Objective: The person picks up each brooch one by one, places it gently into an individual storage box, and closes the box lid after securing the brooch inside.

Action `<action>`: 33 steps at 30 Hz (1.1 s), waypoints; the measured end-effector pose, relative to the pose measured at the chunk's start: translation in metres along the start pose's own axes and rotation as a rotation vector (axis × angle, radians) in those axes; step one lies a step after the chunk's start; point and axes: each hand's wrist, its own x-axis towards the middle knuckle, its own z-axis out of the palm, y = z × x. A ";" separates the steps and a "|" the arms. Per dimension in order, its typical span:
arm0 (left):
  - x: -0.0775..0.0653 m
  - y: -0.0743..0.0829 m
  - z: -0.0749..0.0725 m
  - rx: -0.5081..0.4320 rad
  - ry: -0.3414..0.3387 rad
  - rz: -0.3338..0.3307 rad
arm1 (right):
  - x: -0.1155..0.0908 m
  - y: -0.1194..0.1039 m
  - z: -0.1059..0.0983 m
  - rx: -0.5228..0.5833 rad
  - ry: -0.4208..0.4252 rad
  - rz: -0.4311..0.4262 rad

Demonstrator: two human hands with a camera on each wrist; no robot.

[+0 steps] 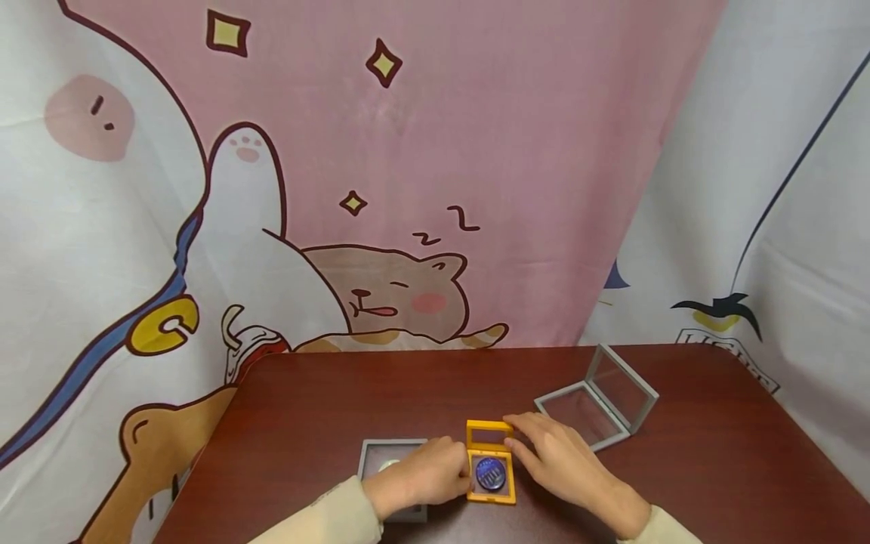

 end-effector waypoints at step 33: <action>-0.013 0.000 -0.002 0.045 0.435 0.074 | -0.012 -0.001 -0.004 -0.002 0.112 -0.183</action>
